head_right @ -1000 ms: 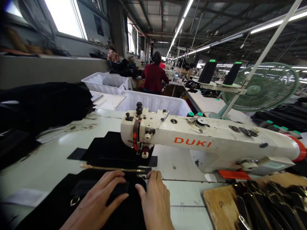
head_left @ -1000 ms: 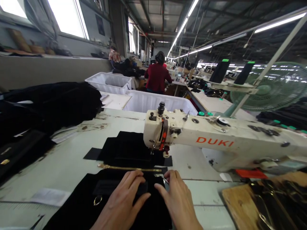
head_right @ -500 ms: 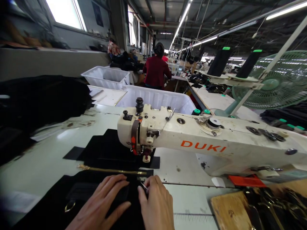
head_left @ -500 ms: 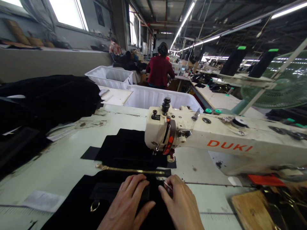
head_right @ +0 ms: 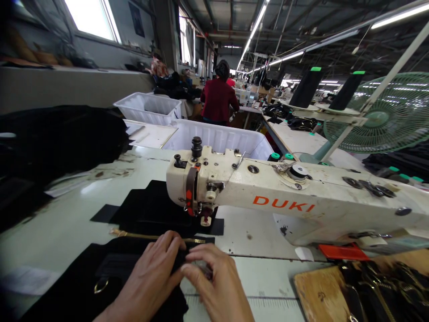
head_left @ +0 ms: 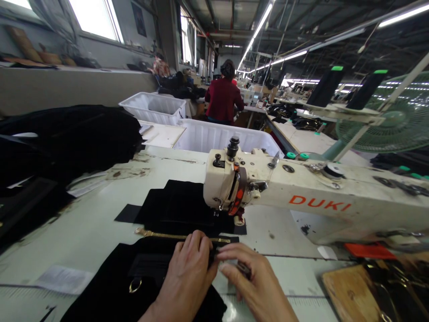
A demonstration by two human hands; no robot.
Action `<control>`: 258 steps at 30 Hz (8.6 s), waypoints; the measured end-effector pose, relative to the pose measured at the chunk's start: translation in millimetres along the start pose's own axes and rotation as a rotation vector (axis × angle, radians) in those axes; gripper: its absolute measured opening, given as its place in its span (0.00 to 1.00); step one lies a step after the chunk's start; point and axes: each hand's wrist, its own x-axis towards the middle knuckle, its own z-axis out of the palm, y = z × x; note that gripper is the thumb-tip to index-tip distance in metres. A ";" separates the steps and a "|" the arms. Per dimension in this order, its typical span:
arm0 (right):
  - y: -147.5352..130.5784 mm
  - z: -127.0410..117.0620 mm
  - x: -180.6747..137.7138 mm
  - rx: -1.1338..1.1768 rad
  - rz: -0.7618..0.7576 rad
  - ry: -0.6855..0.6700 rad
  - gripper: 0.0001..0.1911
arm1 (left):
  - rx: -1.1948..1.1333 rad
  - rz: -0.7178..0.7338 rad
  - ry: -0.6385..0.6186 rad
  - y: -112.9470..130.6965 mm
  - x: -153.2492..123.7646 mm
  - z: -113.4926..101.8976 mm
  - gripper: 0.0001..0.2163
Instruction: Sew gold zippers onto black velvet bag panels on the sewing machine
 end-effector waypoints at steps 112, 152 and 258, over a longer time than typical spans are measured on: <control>17.4 38.5 17.5 -0.876 -0.300 0.146 0.08 | -0.391 0.087 0.212 -20.2 11.1 6.9 0.07; 6.4 47.6 27.1 -0.821 -0.247 0.177 0.10 | -0.453 0.034 0.128 -37.5 17.3 -12.5 0.07; -23.4 71.8 -16.5 -0.295 -0.369 0.100 0.20 | 0.015 -0.005 -0.190 -49.5 21.0 -36.5 0.08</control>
